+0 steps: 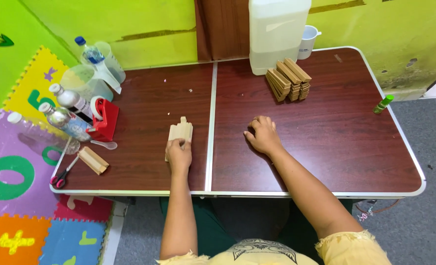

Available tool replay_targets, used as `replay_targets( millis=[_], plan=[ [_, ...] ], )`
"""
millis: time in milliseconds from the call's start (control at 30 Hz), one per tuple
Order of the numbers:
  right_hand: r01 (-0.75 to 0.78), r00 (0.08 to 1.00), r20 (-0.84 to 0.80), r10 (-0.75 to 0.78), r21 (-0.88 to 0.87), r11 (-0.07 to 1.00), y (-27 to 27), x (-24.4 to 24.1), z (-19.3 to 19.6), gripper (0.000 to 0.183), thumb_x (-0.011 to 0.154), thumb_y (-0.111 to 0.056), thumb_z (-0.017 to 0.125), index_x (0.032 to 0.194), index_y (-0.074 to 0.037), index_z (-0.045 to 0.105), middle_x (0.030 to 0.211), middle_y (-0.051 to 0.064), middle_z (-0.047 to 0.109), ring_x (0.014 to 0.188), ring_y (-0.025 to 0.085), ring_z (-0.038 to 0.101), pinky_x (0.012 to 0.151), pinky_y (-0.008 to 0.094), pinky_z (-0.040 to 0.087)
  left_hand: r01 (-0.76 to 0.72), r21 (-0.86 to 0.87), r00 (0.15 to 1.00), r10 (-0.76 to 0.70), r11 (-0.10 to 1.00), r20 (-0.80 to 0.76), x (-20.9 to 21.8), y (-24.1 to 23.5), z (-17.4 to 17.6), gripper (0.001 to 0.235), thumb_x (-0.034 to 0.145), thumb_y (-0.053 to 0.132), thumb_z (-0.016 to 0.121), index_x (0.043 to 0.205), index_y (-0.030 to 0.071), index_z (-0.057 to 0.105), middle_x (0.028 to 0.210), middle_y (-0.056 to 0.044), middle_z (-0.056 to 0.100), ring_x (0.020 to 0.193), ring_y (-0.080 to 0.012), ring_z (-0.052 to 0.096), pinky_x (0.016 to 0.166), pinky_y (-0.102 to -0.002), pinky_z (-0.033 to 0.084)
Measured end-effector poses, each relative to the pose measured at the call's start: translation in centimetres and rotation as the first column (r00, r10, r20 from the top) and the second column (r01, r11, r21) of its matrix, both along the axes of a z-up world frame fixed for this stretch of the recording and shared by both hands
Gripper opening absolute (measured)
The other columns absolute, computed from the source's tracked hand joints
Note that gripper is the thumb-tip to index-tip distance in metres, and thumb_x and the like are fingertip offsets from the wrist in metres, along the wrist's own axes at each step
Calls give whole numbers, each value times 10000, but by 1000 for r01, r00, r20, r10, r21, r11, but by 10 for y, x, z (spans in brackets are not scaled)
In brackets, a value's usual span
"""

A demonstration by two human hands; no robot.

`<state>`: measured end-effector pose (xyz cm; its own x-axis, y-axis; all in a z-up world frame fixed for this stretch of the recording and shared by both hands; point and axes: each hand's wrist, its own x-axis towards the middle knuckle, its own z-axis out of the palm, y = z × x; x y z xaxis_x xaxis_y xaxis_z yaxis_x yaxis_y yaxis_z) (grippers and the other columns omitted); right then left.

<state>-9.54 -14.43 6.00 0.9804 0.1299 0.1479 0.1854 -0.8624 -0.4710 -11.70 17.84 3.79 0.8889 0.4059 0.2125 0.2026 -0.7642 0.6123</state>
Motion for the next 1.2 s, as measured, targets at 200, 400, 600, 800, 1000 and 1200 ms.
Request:
replay_targets(
  millis=[200,400,600,800,1000,1200],
  plan=[
    [-6,1000,-2,6,95,995,-6,1,-3,269,920,-338,695,1104,-143,721,1299,68,598,1343,281,458,1100,460,358,6,-64,993,2,998,115,-16,-7,14,238,866,282,774,999,84,774,1005,-84,667,988,-324,657,902,-424,525],
    [-20,998,67,10,154,988,-11,6,-13,225,878,-320,733,1031,-155,734,1216,55,633,1287,279,509,1064,452,401,29,-144,970,6,989,242,-12,-3,-3,133,865,206,770,929,91,786,903,-84,659,865,-290,675,789,-383,555],
    [-19,996,88,2,191,981,-13,8,-18,203,869,-316,754,1003,-165,740,1193,40,643,1269,266,528,1055,428,409,56,-211,970,-3,976,242,-4,7,-13,142,920,188,721,964,74,792,927,-129,654,924,-330,663,817,-391,542],
    [-25,994,109,2,210,977,-13,9,-22,199,854,-307,771,990,-165,740,1181,41,652,1261,270,534,1034,431,421,61,-243,974,-5,968,225,3,11,-25,156,954,166,684,1005,67,793,957,-115,658,954,-308,657,855,-386,527],
    [-30,993,117,4,223,974,-15,10,-22,183,851,-308,772,969,-171,738,1158,36,657,1238,270,548,1020,428,430,80,-261,970,-15,962,243,11,22,-38,168,963,185,675,983,68,795,959,-133,663,1003,-336,656,900,-407,519],
    [-38,991,135,6,235,971,-15,10,-24,179,846,-302,776,962,-170,742,1142,39,668,1226,274,559,1011,430,437,84,-277,969,-13,957,247,15,24,-43,183,969,175,660,987,51,792,977,-153,665,1028,-343,648,926,-421,507]
  ],
)
